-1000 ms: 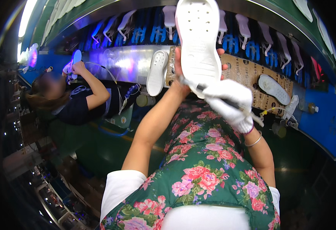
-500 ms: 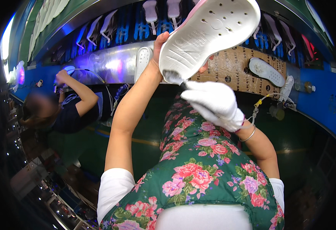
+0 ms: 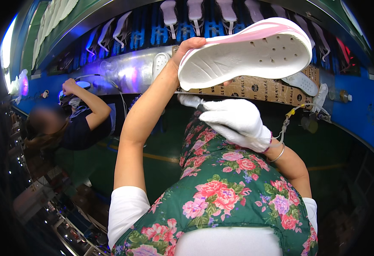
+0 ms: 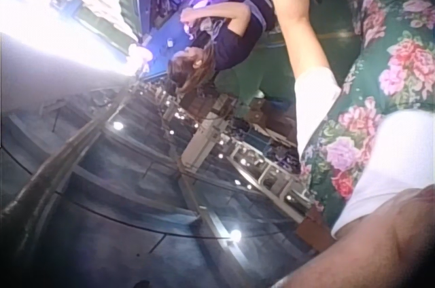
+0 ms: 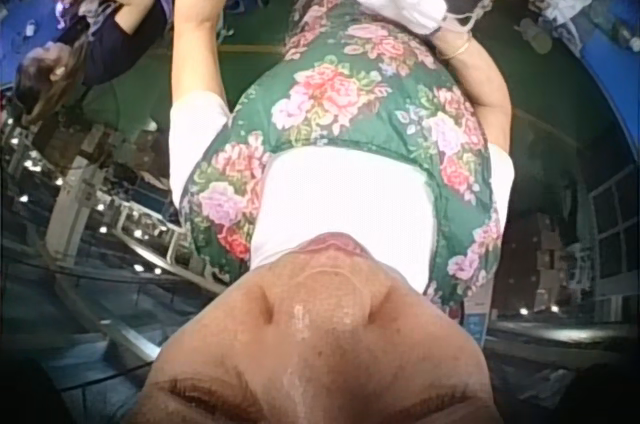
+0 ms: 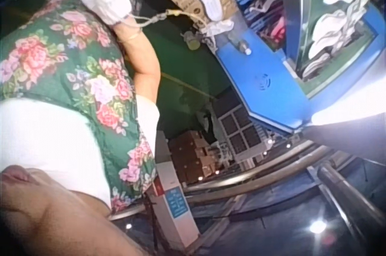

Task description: The person applies liquid to shoe soles using a brush applicator and retrieves shoe components from an overhead conveyor track.

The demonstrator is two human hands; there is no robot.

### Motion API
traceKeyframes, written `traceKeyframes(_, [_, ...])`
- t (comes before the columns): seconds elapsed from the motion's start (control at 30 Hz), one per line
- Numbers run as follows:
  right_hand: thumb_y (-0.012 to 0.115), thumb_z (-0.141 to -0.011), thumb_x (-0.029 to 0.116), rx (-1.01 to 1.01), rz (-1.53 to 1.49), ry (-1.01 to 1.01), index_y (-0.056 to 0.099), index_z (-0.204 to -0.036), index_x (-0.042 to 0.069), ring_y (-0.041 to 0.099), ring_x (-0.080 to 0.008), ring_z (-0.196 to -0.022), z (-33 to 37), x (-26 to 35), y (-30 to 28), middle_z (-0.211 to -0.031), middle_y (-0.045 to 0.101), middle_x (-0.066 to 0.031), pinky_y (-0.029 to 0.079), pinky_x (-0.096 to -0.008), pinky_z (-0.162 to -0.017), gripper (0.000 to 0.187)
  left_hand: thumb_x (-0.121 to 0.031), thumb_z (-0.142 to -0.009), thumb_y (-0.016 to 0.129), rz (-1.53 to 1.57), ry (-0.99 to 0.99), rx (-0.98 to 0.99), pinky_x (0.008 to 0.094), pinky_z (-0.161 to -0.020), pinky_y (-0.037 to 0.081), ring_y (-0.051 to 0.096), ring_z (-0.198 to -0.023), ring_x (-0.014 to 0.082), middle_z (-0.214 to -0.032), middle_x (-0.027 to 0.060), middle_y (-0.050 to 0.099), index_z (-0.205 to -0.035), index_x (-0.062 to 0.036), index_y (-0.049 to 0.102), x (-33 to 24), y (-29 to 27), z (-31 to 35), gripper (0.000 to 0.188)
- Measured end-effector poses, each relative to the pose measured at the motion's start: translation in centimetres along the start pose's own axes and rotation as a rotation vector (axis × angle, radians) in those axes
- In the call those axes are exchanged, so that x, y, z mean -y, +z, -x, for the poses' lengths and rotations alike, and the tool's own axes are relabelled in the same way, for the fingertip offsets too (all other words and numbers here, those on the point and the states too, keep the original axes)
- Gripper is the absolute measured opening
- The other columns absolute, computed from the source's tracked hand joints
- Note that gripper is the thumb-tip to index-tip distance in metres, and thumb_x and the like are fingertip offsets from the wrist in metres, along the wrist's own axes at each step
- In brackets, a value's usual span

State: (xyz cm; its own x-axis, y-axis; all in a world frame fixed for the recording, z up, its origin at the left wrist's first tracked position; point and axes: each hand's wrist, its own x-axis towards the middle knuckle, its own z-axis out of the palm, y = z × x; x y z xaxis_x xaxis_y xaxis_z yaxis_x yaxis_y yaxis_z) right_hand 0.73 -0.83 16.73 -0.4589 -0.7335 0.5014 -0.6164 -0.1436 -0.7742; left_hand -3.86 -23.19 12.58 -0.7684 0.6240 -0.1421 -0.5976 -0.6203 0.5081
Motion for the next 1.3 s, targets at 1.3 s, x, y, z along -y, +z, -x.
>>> traceKeyframes(1.3, [0.063,-0.079,-0.008,-1.099,-0.71,0.565,0.067,-0.095,-0.005,0.063,-0.0171,-0.061,9.1,0.6,-9.2,-0.096,0.07,-0.0207,0.051,-0.0252,-0.052,0.017,-0.054,-0.07,0.076,-0.043,0.316,0.474,0.0571,-0.072,0.059,0.058,-0.104,0.0493,-0.137,0.0286,0.043,-0.149,-0.0003,0.03,-5.2,8.5,-7.9,0.106])
